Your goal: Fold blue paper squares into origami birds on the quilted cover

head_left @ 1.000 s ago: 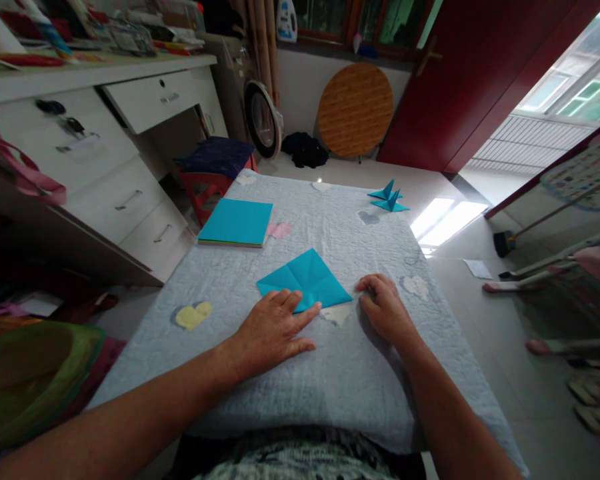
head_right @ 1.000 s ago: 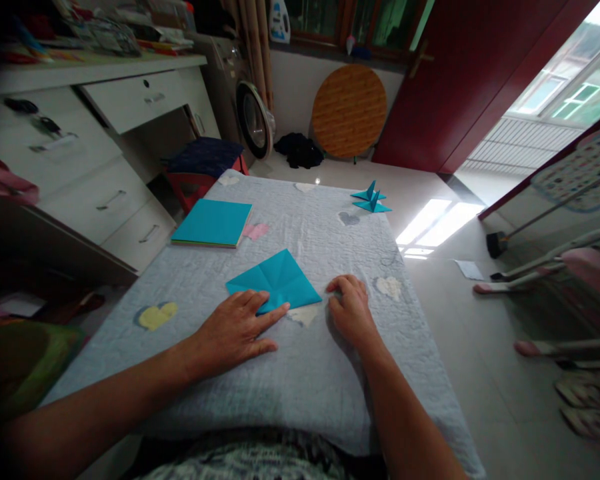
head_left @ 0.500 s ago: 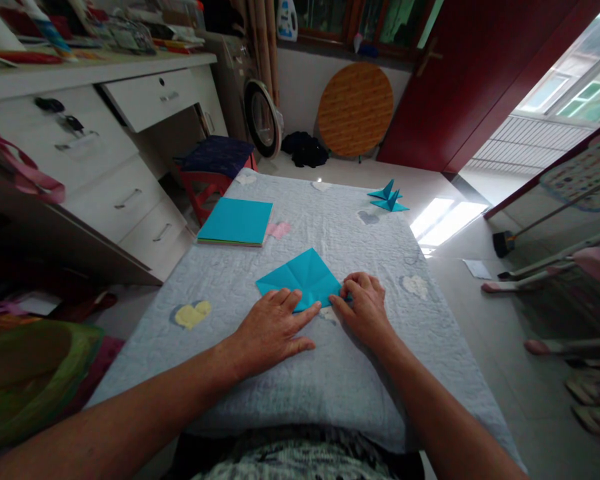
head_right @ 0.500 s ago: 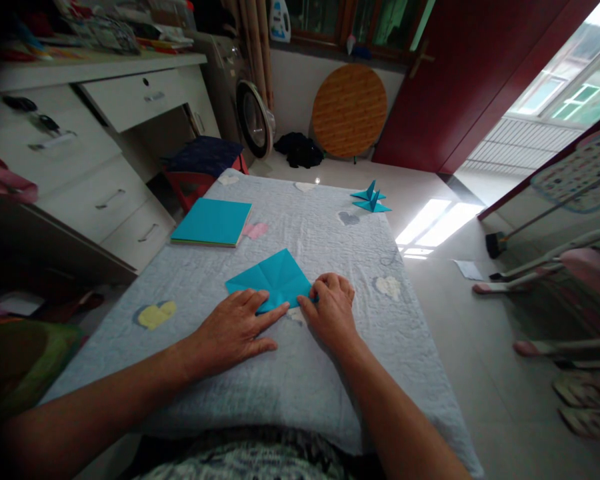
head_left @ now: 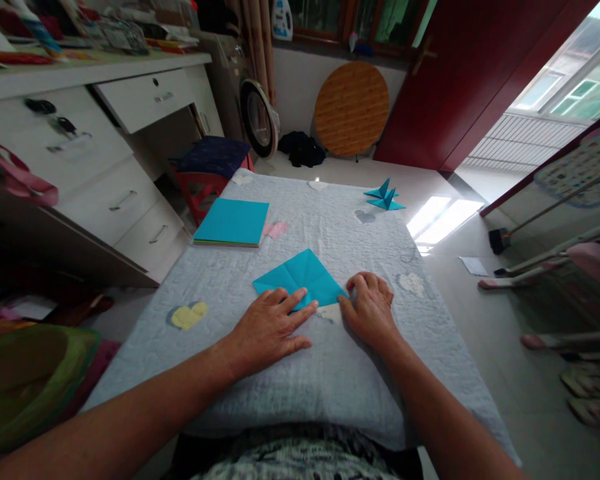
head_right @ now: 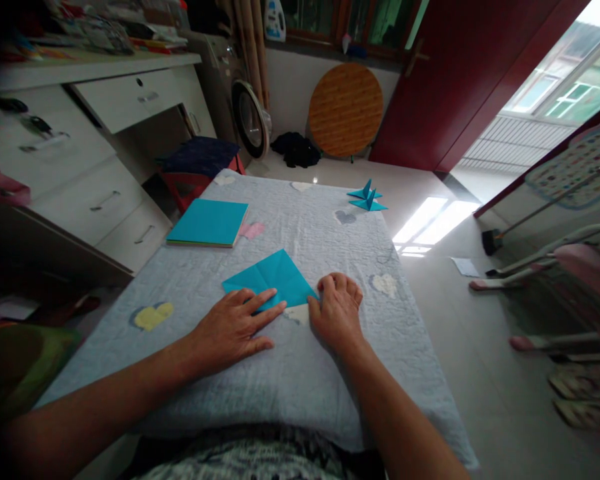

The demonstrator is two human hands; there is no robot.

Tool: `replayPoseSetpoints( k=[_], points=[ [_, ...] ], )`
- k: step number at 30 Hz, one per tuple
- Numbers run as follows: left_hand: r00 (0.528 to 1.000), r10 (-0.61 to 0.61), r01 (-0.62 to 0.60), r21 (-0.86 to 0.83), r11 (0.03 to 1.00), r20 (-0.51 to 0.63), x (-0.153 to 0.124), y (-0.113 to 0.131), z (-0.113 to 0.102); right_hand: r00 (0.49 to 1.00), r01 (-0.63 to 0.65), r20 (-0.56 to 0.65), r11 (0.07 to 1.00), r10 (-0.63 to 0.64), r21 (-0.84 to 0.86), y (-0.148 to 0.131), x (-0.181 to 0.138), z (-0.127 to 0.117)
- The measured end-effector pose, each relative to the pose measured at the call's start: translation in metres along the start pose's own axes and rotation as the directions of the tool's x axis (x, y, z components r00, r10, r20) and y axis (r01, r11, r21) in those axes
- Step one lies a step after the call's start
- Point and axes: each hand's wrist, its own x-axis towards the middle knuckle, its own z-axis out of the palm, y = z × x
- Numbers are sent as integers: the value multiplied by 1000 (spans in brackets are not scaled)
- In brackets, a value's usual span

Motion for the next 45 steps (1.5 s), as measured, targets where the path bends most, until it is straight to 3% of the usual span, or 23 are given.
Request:
replayPoseSetpoints(
  k=[6, 8, 10, 13, 16, 19, 23, 26, 29, 31, 35, 45],
  points=[
    [1000, -4, 4, -5, 1000, 0, 0, 0, -1, 995, -90, -35, 996, 89, -25, 21, 4, 0],
    [1000, -4, 4, -4, 1000, 1, 0, 0, -1, 984, -138, -110, 990, 139, 13, 26, 5, -5],
    [1000, -3, 3, 2, 1000, 5, 0, 0, 0, 971, -103, -207, 989, 124, 110, 26, 5, -11],
    [1000, -4, 4, 10, 1000, 2, 1, 0, 1, 964, 120, -263, 937, -32, 328, 12, 1, -19],
    [1000, -7, 8, 23, 1000, -9, 1, 1, 2, 944, 316, -70, 816, -323, 483, -6, -7, -19],
    [999, -6, 8, 39, 999, -34, 0, 1, 5, 851, 444, 44, 763, -523, 469, -17, -11, -11],
    [998, 4, -2, 36, 999, -64, -4, 1, 7, 800, 544, 34, 748, -599, 380, -18, -10, -2],
    [998, 13, -11, 27, 1000, -67, -5, 0, 6, 863, 479, -13, 809, -506, 340, -14, -8, 0],
    [997, 16, -15, 21, 1000, -75, -4, 0, 4, 958, 284, -50, 916, -282, 282, -6, -4, -2],
    [996, 22, -21, 14, 1000, -88, -3, 1, 4, 984, 176, -11, 953, -179, 246, 1, -1, -4],
    [995, 59, -59, -1, 998, -84, -2, 5, 11, 985, 125, 91, 966, -149, 228, 10, 2, -7],
    [995, 79, -79, -1, 997, -66, -3, 4, 15, 983, 81, 147, 975, -113, 206, 9, 7, -10]
  ],
)
